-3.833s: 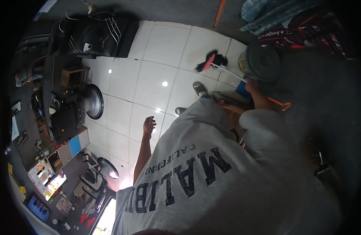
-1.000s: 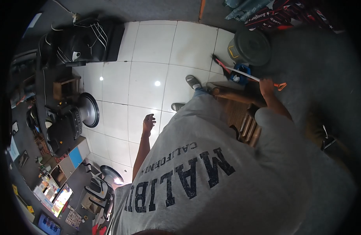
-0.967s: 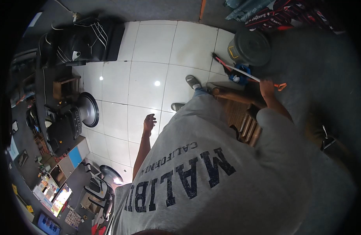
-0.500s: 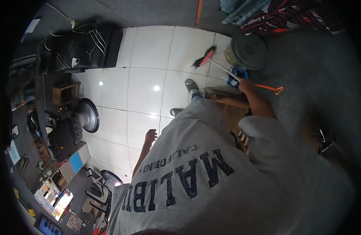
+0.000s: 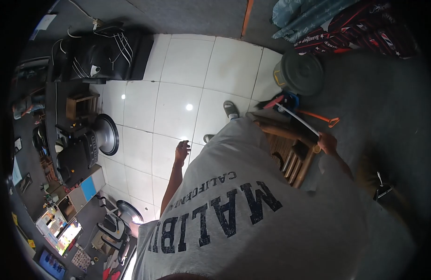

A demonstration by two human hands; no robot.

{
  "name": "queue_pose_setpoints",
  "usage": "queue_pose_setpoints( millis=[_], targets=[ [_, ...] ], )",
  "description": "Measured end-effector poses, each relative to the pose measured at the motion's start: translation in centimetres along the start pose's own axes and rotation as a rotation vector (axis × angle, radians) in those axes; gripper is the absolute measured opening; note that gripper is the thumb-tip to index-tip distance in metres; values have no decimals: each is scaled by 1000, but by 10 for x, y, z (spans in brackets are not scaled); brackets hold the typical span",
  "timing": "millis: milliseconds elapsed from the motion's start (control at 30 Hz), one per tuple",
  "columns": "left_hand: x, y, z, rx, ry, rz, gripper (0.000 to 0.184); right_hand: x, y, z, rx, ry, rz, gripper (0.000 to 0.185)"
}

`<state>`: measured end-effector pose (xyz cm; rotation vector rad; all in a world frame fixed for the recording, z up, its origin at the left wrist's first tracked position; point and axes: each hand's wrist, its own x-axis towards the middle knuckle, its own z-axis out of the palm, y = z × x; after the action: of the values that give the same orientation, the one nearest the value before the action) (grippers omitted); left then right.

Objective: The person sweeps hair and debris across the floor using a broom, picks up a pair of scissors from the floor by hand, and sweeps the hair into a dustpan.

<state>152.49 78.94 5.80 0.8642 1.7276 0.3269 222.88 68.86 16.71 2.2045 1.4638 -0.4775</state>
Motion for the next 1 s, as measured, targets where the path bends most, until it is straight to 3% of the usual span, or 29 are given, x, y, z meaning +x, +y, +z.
queue_pose_setpoints(
  millis=[133,233,267,400,500,600,667,733,867,1000],
  targets=[
    [-8,-28,14,45,-46,-78,40,17,-31,-8,86,19,-44,29],
    [-17,-39,10,66,-69,-137,38,84,-71,33,315,212,-238,33],
    [-16,-47,7,67,-66,-148,37,102,-105,14,161,24,-141,36],
    [-28,-35,-6,70,-26,-206,36,184,-182,31,202,-30,-46,39],
    [-25,-28,-17,50,12,-157,36,197,-224,18,322,-85,113,39],
    [-21,-21,-21,86,-5,-108,37,188,-232,34,314,-329,-4,37],
    [-19,-15,-17,61,1,-88,38,191,-204,127,378,-193,12,35],
    [-19,-7,-8,9,35,-75,36,118,-201,79,412,-235,78,35],
    [-21,-9,5,15,-48,-87,36,55,-133,78,338,-266,45,35],
    [-14,-29,8,77,-89,-99,35,32,-64,71,42,-153,-6,29]
  ],
)
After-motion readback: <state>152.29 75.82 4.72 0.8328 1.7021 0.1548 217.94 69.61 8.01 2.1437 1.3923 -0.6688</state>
